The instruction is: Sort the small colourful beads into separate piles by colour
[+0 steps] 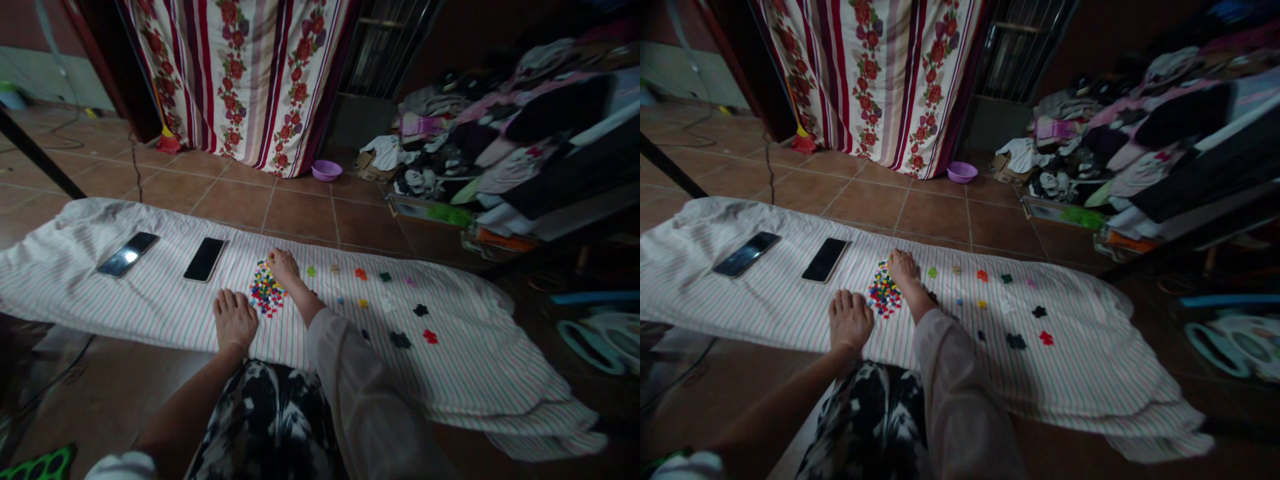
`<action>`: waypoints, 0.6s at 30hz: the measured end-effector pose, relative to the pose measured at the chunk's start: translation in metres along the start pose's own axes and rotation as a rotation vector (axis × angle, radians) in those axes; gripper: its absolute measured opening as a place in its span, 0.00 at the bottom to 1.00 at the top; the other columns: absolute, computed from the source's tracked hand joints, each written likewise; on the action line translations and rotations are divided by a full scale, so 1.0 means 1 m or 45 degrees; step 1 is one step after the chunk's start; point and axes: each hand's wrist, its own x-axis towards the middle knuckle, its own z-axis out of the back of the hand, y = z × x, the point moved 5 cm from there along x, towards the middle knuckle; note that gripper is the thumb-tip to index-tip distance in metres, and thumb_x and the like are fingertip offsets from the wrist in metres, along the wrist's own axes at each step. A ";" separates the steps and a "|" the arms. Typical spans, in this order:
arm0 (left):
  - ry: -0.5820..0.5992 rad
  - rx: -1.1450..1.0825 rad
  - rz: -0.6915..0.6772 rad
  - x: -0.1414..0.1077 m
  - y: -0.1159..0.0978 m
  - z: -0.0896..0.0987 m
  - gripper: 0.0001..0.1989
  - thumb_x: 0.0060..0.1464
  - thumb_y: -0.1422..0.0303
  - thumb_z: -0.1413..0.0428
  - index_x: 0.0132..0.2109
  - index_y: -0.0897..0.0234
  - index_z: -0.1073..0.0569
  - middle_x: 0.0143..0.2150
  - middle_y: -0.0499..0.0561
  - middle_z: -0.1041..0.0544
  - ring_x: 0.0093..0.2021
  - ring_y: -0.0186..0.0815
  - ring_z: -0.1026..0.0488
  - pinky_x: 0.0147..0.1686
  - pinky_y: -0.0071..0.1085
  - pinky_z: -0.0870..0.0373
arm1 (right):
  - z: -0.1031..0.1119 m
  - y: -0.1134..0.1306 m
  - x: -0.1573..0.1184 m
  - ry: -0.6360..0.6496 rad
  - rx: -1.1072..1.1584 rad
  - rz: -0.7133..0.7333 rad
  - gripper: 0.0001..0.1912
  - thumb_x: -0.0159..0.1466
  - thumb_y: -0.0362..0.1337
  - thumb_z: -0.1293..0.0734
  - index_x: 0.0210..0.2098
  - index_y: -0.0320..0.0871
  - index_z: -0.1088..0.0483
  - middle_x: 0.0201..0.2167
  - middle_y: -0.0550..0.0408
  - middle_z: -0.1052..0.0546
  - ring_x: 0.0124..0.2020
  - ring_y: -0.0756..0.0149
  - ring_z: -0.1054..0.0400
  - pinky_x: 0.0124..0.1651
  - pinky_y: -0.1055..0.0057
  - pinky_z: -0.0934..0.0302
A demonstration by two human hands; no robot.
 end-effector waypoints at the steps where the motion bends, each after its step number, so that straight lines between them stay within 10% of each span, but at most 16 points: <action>1: -0.004 -0.013 0.004 0.000 0.000 0.000 0.18 0.55 0.66 0.56 0.47 0.72 0.31 0.57 0.70 0.34 0.63 0.55 0.44 0.58 0.51 0.46 | 0.002 0.000 -0.001 -0.013 0.018 -0.007 0.11 0.66 0.34 0.42 0.42 0.43 0.29 0.42 0.49 0.24 0.44 0.62 0.35 0.49 0.68 0.44; 18: 0.010 -0.030 0.004 0.000 0.000 0.003 0.17 0.56 0.65 0.57 0.45 0.71 0.30 0.54 0.68 0.33 0.63 0.54 0.43 0.58 0.49 0.46 | 0.020 -0.052 -0.032 -0.265 0.372 -0.152 0.06 0.59 0.34 0.37 0.37 0.45 0.32 0.35 0.56 0.23 0.36 0.67 0.29 0.41 0.73 0.37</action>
